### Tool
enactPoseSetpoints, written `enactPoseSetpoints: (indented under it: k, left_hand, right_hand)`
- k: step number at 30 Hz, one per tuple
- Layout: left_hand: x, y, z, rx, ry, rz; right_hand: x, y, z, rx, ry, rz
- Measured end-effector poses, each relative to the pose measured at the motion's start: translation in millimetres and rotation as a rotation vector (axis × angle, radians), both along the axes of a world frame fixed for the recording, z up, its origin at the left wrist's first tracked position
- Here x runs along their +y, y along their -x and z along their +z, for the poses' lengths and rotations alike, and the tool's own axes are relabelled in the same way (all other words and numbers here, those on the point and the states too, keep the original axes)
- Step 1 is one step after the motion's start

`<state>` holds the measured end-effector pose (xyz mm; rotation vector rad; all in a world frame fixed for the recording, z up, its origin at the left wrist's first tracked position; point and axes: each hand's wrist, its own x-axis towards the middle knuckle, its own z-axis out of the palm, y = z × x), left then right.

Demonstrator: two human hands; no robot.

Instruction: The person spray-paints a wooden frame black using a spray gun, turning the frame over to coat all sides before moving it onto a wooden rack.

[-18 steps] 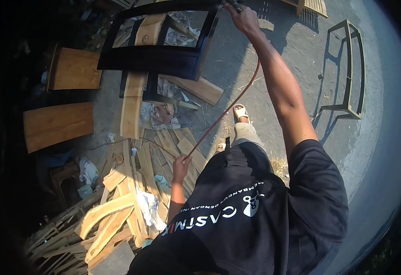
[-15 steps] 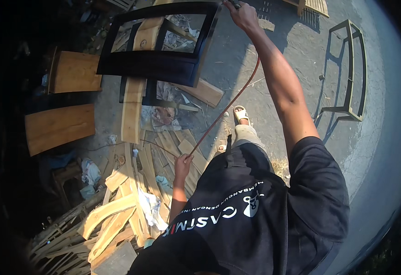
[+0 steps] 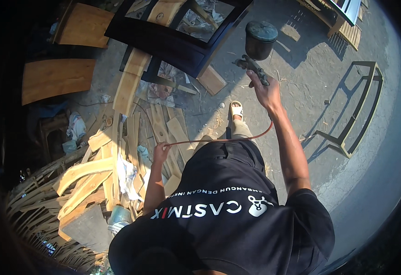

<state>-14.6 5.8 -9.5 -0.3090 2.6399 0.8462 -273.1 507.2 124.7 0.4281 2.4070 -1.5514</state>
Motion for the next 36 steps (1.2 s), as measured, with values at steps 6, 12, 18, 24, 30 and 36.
enactPoseSetpoints:
  k: [6, 12, 18, 24, 30, 36]
  left_hand:
    - [-37, -13, -10, 0.021, 0.036, 0.047]
    - [-67, -29, -23, -0.006, 0.011, 0.02]
    - [-133, -69, -42, -0.031, 0.004, -0.028]
    - [-184, -124, -23, 0.005, 0.015, 0.017]
    - [-224, -155, -16, -0.035, 0.062, 0.003]
    - [-235, -169, -19, 0.01, 0.031, 0.016]
  right_hand:
    - [-67, -77, 2, 0.244, 0.067, 0.133]
    - [-112, -132, 15, 0.157, -0.055, 0.111]
    - [-186, -176, 11, 0.317, -0.186, -0.132]
    - [-261, -164, -10, 0.443, -0.298, -0.159]
    - [-327, -124, -19, 0.561, -0.369, -0.142]
    - [-383, -85, -4, 0.587, -0.338, -0.163]
